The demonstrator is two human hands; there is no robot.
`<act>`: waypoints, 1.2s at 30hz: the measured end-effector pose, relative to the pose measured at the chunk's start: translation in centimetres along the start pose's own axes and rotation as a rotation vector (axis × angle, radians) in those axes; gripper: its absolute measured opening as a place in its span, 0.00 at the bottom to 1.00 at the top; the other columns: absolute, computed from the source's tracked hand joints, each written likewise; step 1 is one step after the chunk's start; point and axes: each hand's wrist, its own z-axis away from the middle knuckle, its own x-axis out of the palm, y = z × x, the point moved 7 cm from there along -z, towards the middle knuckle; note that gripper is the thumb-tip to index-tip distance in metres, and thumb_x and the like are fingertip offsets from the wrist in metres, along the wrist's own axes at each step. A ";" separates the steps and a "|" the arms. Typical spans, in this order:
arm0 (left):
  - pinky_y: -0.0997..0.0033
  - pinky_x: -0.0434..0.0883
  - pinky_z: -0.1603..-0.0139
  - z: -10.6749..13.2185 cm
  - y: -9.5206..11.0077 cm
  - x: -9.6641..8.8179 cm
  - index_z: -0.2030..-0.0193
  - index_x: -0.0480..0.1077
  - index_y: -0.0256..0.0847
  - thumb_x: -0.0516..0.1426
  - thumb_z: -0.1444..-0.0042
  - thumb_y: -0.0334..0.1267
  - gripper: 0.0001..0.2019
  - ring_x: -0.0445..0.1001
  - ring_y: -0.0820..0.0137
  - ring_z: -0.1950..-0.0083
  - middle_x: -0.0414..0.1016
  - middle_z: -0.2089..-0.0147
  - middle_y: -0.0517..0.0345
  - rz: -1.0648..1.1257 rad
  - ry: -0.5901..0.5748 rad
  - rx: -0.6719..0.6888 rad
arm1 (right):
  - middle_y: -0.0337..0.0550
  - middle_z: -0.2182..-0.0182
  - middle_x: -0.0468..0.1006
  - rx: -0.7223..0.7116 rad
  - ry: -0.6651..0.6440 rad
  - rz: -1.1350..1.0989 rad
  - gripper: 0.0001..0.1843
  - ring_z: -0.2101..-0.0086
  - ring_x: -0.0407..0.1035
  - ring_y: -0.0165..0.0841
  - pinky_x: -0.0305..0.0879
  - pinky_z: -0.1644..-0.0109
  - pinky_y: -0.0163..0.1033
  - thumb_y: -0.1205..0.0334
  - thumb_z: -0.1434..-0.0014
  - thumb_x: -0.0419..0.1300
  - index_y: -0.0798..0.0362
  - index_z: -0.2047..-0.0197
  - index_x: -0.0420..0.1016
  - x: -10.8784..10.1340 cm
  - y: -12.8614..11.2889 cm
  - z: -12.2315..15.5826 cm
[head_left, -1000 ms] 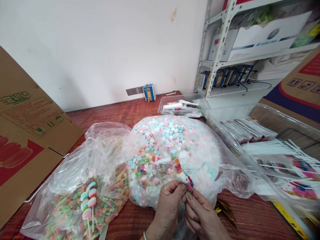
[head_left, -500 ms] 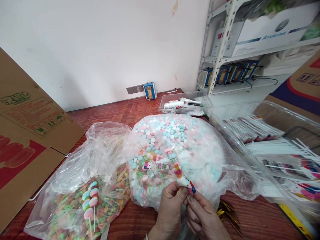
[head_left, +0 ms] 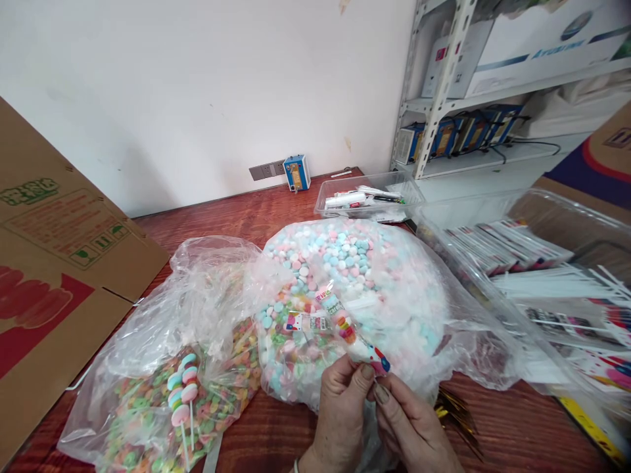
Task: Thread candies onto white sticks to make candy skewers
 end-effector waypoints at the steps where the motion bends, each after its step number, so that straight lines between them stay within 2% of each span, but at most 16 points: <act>1: 0.76 0.63 0.67 0.0 -0.2 -0.1 0.70 0.78 0.37 0.65 0.47 0.42 0.09 0.64 0.76 0.71 0.74 0.73 0.60 0.002 0.007 -0.004 | 0.26 0.81 0.46 -0.005 -0.016 0.014 0.23 0.82 0.41 0.22 0.37 0.79 0.30 0.37 0.39 0.56 0.51 0.63 0.65 0.0 -0.1 -0.1; 3: 0.76 0.64 0.64 0.0 -0.3 -0.2 0.70 0.78 0.38 0.66 0.48 0.42 0.09 0.67 0.75 0.69 0.76 0.72 0.59 0.020 0.033 0.001 | 0.26 0.82 0.48 -0.022 -0.034 0.090 0.23 0.82 0.43 0.22 0.39 0.80 0.30 0.38 0.37 0.53 0.51 0.64 0.65 -0.1 -0.6 -0.4; 5: 0.75 0.66 0.62 -0.2 0.1 -0.4 0.68 0.79 0.39 0.65 0.48 0.41 0.08 0.69 0.74 0.67 0.77 0.70 0.59 0.031 0.058 0.016 | 0.29 0.82 0.55 -0.073 0.013 0.231 0.22 0.82 0.50 0.23 0.46 0.80 0.30 0.40 0.36 0.53 0.51 0.66 0.66 -0.7 -1.8 -0.7; 6: 0.74 0.67 0.60 -0.3 0.4 -0.5 0.67 0.79 0.40 0.65 0.48 0.41 0.07 0.71 0.73 0.66 0.78 0.69 0.59 0.022 0.070 0.028 | 0.32 0.80 0.61 -0.111 0.069 0.296 0.21 0.81 0.55 0.25 0.51 0.79 0.31 0.41 0.37 0.54 0.51 0.65 0.66 -1.1 -2.6 -0.7; 8: 0.72 0.67 0.55 -0.5 1.2 -0.6 0.64 0.80 0.41 0.64 0.46 0.41 0.07 0.73 0.71 0.62 0.79 0.66 0.59 -0.032 0.072 0.059 | 0.39 0.69 0.71 -0.191 0.193 0.361 0.19 0.77 0.64 0.27 0.58 0.76 0.32 0.43 0.38 0.56 0.51 0.56 0.67 -1.9 -4.2 -0.8; 10: 0.69 0.67 0.52 -0.6 2.0 -0.5 0.60 0.79 0.41 0.63 0.44 0.40 0.08 0.74 0.69 0.59 0.80 0.63 0.58 -0.132 0.038 0.096 | 0.42 0.60 0.73 -0.248 0.251 0.352 0.23 0.75 0.65 0.28 0.60 0.76 0.33 0.45 0.38 0.58 0.49 0.46 0.65 -2.0 -5.3 -0.8; 11: 0.69 0.67 0.51 -0.6 2.4 -0.5 0.59 0.79 0.41 0.62 0.44 0.41 0.08 0.73 0.68 0.59 0.79 0.63 0.57 -0.192 0.021 0.115 | 0.42 0.60 0.72 -0.280 0.252 0.353 0.21 0.75 0.65 0.27 0.60 0.76 0.32 0.47 0.37 0.57 0.49 0.45 0.65 -1.8 -5.6 -0.9; 15: 0.69 0.67 0.57 -0.3 3.7 -0.3 0.66 0.79 0.40 0.61 0.43 0.41 0.08 0.72 0.68 0.62 0.77 0.67 0.58 -0.435 0.004 0.202 | 0.39 0.66 0.71 -0.522 0.248 0.455 0.08 0.67 0.67 0.30 0.63 0.67 0.34 0.59 0.33 0.55 0.48 0.57 0.74 -0.5 -7.2 -0.8; 18: 0.69 0.67 0.56 -0.2 4.9 -0.2 0.66 0.79 0.42 0.61 0.43 0.40 0.06 0.72 0.67 0.61 0.78 0.64 0.57 -0.569 0.018 0.311 | 0.40 0.62 0.72 -0.696 0.245 0.539 0.08 0.60 0.67 0.32 0.64 0.57 0.35 0.66 0.34 0.54 0.47 0.57 0.74 0.2 -8.6 -0.1; 20: 0.68 0.67 0.51 -0.2 5.3 -0.2 0.62 0.80 0.44 0.61 0.43 0.39 0.06 0.73 0.66 0.56 0.79 0.59 0.57 -0.592 0.013 0.360 | 0.40 0.61 0.71 -0.713 0.199 0.565 0.09 0.59 0.66 0.32 0.63 0.56 0.36 0.66 0.34 0.54 0.47 0.57 0.74 0.4 -9.2 -0.1; 22: 0.66 0.66 0.45 -0.4 4.9 -0.3 0.57 0.80 0.46 0.60 0.41 0.40 0.08 0.73 0.65 0.51 0.79 0.54 0.56 -0.534 -0.011 0.347 | 0.40 0.65 0.71 -0.605 0.126 0.547 0.07 0.64 0.66 0.31 0.63 0.60 0.35 0.64 0.34 0.54 0.49 0.61 0.73 0.5 -9.0 -0.6; 24: 0.64 0.67 0.45 -0.6 4.0 -0.4 0.57 0.80 0.45 0.59 0.40 0.42 0.10 0.74 0.64 0.52 0.79 0.53 0.55 -0.412 -0.030 0.288 | 0.37 0.73 0.68 -0.391 0.036 0.447 0.11 0.71 0.63 0.29 0.60 0.68 0.33 0.58 0.34 0.55 0.51 0.67 0.71 0.5 -7.9 -1.5; 27: 0.64 0.72 0.55 -1.0 1.9 -0.3 0.55 0.80 0.44 0.59 0.42 0.49 0.16 0.76 0.65 0.61 0.80 0.55 0.52 -0.172 -0.058 0.125 | 0.33 0.79 0.64 -0.085 -0.065 0.145 0.14 0.79 0.57 0.25 0.53 0.76 0.31 0.51 0.37 0.58 0.53 0.67 0.71 0.7 -5.8 -2.3; 31: 0.70 0.72 0.70 -1.2 0.3 0.2 0.55 0.80 0.42 0.63 0.48 0.53 0.20 0.75 0.68 0.68 0.78 0.51 0.47 0.007 -0.153 -0.063 | 0.32 0.79 0.66 0.147 -0.160 -0.208 0.14 0.81 0.57 0.22 0.49 0.78 0.29 0.52 0.45 0.65 0.55 0.64 0.74 1.0 -4.3 -2.6; 33: 0.71 0.70 0.72 -1.1 0.1 0.4 0.57 0.80 0.39 0.65 0.50 0.52 0.20 0.73 0.70 0.72 0.80 0.57 0.45 0.014 -0.223 -0.115 | 0.32 0.80 0.66 0.225 -0.196 -0.285 0.13 0.83 0.56 0.21 0.48 0.79 0.28 0.55 0.49 0.68 0.56 0.66 0.74 0.8 -3.8 -2.7; 36: 0.71 0.70 0.73 -0.9 -0.1 0.6 0.55 0.79 0.37 0.66 0.52 0.50 0.22 0.71 0.72 0.77 0.78 0.72 0.52 0.045 -0.258 -0.196 | 0.30 0.81 0.65 0.302 -0.214 -0.346 0.13 0.84 0.52 0.19 0.48 0.80 0.28 0.58 0.53 0.69 0.56 0.69 0.72 0.6 -3.2 -2.8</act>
